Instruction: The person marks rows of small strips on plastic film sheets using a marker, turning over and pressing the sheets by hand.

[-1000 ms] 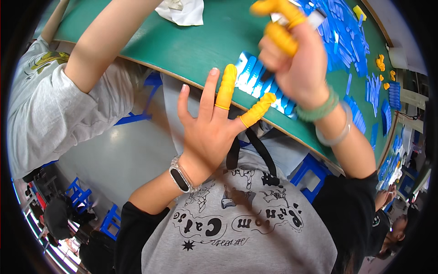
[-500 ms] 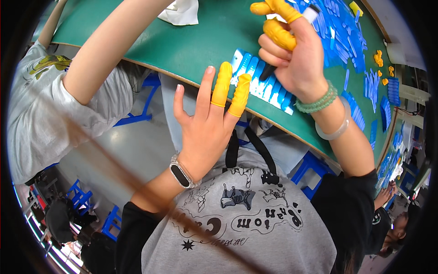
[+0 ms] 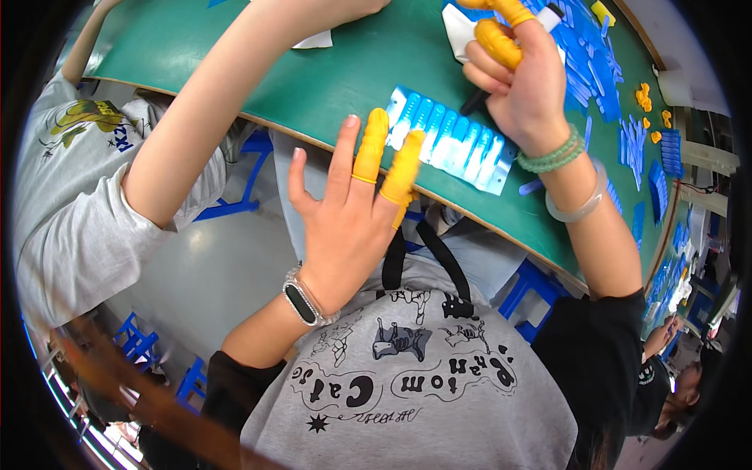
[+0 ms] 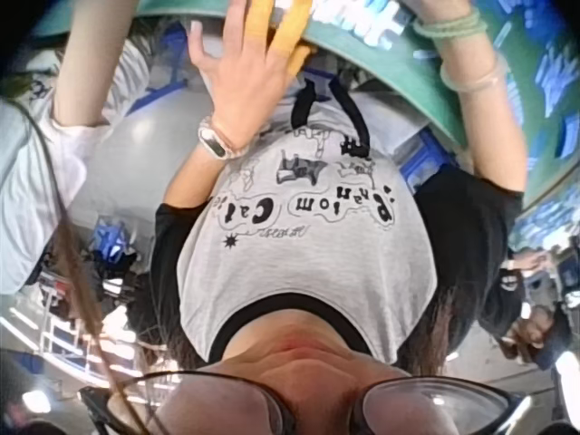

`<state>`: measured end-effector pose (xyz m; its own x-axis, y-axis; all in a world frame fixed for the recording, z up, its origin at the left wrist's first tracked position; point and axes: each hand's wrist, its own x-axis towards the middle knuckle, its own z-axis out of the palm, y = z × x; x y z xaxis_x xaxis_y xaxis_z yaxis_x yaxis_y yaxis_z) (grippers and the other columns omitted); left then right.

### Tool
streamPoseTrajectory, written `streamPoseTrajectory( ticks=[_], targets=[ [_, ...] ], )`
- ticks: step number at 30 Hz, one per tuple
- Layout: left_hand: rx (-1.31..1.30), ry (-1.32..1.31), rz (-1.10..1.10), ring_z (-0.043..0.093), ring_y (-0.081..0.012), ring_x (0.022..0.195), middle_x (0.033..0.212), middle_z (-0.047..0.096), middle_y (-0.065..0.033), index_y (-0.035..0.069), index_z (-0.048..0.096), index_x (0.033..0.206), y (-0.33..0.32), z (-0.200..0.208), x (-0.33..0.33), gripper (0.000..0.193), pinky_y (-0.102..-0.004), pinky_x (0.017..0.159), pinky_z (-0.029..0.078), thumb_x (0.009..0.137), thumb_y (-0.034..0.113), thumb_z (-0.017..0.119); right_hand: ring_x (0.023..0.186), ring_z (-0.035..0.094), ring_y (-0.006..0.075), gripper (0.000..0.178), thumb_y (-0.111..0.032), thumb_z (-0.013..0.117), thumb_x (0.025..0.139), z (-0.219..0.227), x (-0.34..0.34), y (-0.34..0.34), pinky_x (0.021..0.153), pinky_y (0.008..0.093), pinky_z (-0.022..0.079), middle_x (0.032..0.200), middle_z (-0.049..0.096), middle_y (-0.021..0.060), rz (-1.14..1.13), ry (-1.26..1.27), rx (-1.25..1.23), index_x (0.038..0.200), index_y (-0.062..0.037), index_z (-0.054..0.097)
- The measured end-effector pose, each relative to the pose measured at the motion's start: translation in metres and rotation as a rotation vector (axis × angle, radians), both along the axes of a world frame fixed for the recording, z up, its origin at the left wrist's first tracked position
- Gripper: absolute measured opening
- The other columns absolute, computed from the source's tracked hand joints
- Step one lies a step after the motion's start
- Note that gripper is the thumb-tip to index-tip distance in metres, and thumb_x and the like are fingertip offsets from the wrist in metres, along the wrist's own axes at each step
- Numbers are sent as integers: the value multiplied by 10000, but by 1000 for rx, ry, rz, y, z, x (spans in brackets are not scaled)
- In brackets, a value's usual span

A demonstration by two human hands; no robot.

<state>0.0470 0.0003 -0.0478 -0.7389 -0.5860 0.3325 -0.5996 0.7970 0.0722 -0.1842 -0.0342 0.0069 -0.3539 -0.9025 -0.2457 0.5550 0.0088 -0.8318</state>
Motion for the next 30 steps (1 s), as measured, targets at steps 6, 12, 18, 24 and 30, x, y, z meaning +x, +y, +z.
streamPoseTrajectory(
  ticks=[6,12,18,24,30],
  targets=[
    [13,-1,15,407,-312,1413,1479,478,-166,374,586,1343,0,0,3,531,-627,1102,146,855,169,628,388,214,65,363,-328,481,1055,0,32,22,399,249,180,507,249,-58,166,-56,-65,1051,-4,642],
    [43,10,-1,432,-308,1400,1474,489,-171,394,564,1366,1,4,3,581,-624,1102,142,864,102,562,414,249,57,330,-281,444,1044,-7,33,20,409,236,198,551,328,-52,48,18,-50,1077,-16,638],
    [33,19,10,431,-301,1402,1470,494,-164,400,562,1367,2,3,3,588,-620,1100,147,862,98,565,380,213,63,342,-313,459,1065,8,25,19,393,245,178,501,283,-59,62,-112,-50,1044,-19,633],
    [12,3,14,403,-303,1416,1470,487,-155,393,600,1320,1,4,6,535,-629,1097,157,845,151,632,386,207,62,348,-333,468,1059,5,22,17,392,237,175,509,260,-68,24,-80,-36,1033,-22,621],
    [15,7,10,403,-302,1415,1463,493,-155,383,608,1311,2,4,6,530,-633,1095,160,837,147,636,447,278,52,301,-220,435,1014,-19,22,16,426,231,216,576,342,-50,66,-20,-168,1094,-24,649]
  ],
)
